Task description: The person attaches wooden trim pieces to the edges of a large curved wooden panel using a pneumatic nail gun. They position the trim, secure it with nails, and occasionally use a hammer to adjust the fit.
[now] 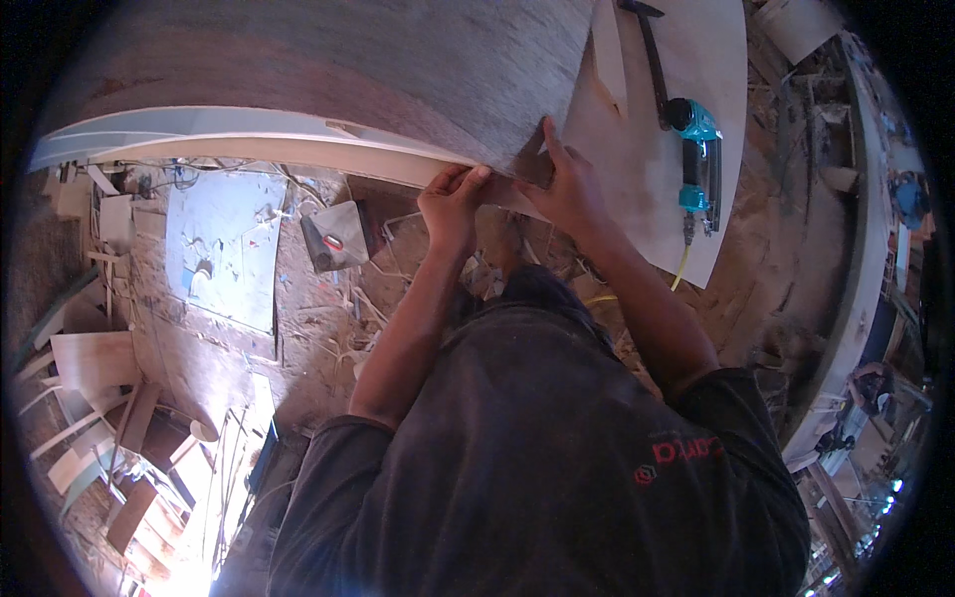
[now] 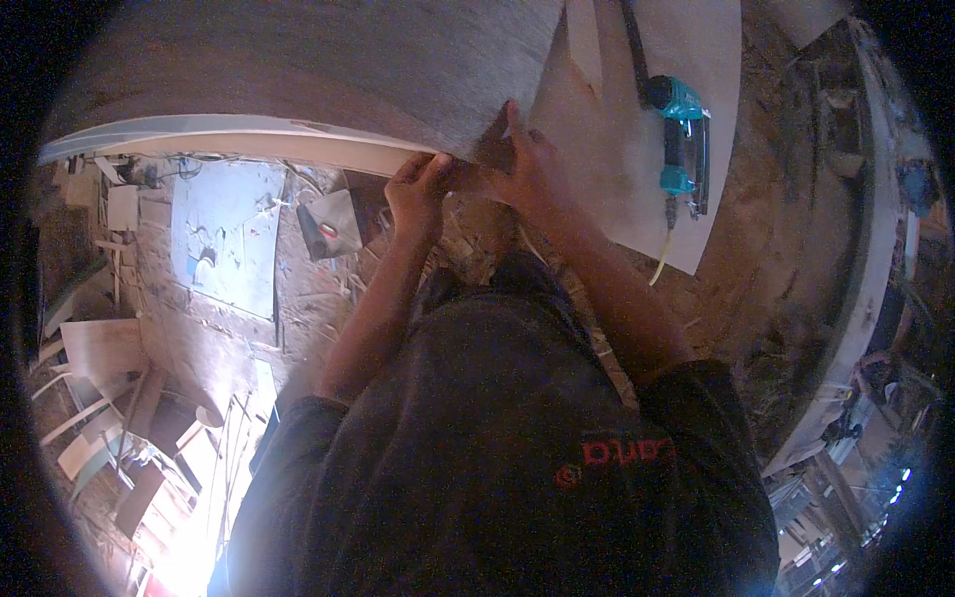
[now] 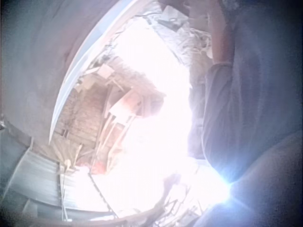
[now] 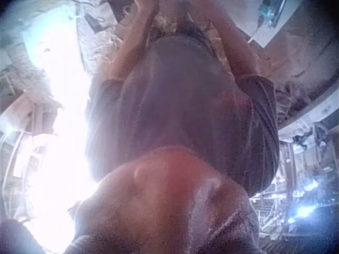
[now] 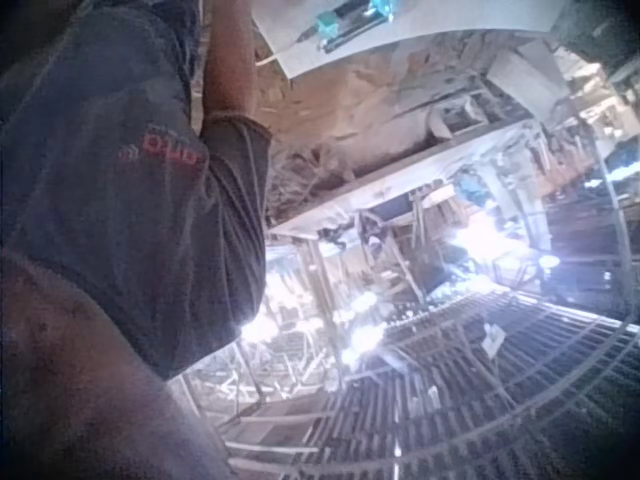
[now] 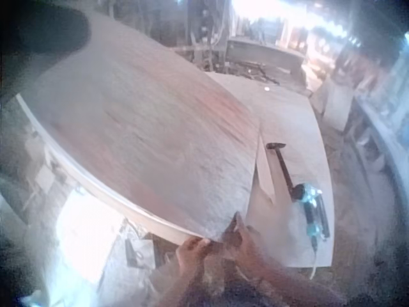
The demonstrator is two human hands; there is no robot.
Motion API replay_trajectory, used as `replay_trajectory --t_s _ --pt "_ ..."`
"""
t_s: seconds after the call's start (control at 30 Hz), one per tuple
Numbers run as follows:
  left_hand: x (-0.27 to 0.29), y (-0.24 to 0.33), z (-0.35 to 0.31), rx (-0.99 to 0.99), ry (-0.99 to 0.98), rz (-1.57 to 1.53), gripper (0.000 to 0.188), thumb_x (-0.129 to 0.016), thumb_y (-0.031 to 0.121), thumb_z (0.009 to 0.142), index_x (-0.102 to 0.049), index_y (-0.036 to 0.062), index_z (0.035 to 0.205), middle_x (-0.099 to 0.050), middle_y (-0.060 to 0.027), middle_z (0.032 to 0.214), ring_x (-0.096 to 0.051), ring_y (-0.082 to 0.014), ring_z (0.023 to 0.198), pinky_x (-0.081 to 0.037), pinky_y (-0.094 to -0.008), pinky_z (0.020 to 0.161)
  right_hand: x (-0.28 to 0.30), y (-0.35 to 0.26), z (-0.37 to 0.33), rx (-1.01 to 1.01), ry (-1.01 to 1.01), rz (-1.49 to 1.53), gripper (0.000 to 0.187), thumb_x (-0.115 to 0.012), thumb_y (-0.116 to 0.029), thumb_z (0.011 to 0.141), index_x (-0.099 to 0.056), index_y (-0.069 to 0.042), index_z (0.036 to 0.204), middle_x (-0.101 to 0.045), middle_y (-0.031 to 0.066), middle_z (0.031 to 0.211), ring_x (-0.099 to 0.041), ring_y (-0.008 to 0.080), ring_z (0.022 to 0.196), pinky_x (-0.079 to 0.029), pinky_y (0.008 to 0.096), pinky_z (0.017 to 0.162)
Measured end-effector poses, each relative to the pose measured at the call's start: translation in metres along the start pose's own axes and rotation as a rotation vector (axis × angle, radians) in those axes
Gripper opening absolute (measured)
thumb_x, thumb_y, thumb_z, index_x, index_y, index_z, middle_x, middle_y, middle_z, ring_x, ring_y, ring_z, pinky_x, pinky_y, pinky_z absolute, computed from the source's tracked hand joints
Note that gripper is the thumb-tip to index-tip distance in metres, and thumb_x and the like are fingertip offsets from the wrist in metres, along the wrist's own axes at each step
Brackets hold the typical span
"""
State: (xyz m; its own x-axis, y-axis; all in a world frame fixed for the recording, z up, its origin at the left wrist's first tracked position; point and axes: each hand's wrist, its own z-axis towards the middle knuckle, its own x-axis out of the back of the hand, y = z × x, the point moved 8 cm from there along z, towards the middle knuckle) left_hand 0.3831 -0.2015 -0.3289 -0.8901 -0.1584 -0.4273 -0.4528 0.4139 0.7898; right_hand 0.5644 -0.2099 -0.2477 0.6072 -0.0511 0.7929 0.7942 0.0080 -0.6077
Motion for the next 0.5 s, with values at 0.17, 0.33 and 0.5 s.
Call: replay_trajectory --t_s 0.17,0.33,0.5 --pt "-0.004 -0.002 -0.001 0.027 -0.037 0.031 0.028 -0.076 0.007 0.091 -0.065 -0.0073 0.112 -0.073 -0.0132 0.103 -0.071 -0.0178 0.090 -0.059 -0.0304 0.084 -0.014 0.068 0.007 -0.529 -0.125 0.619 0.094 -0.082 -0.030 0.084 -0.031 -0.001 0.157 -0.066 0.0194 0.092 -0.069 0.0307 0.088 -0.055 0.0368 0.077" --pt "-0.007 0.003 -0.003 -0.001 -0.075 -0.024 0.028 -0.076 0.009 0.092 -0.065 -0.0055 0.113 -0.072 -0.0119 0.104 -0.070 -0.0178 0.092 -0.058 -0.0302 0.085 0.027 0.059 0.061 -0.509 0.161 0.249 0.079 -0.057 -0.052 0.098 -0.038 0.002 0.152 -0.068 0.0252 0.115 -0.062 0.0345 0.120 -0.047 0.0446 0.100" --pt "-0.008 0.009 -0.002 -0.043 -0.108 0.092 0.026 -0.077 0.011 0.091 -0.068 -0.0041 0.110 -0.073 -0.0105 0.101 -0.070 -0.0179 0.089 -0.057 -0.0302 0.083 0.023 0.071 0.102 -0.717 0.258 0.031 0.086 -0.032 -0.067 0.101 -0.054 0.008 0.139 -0.061 0.0316 0.132 -0.057 0.0430 0.128 -0.039 0.0508 0.110"
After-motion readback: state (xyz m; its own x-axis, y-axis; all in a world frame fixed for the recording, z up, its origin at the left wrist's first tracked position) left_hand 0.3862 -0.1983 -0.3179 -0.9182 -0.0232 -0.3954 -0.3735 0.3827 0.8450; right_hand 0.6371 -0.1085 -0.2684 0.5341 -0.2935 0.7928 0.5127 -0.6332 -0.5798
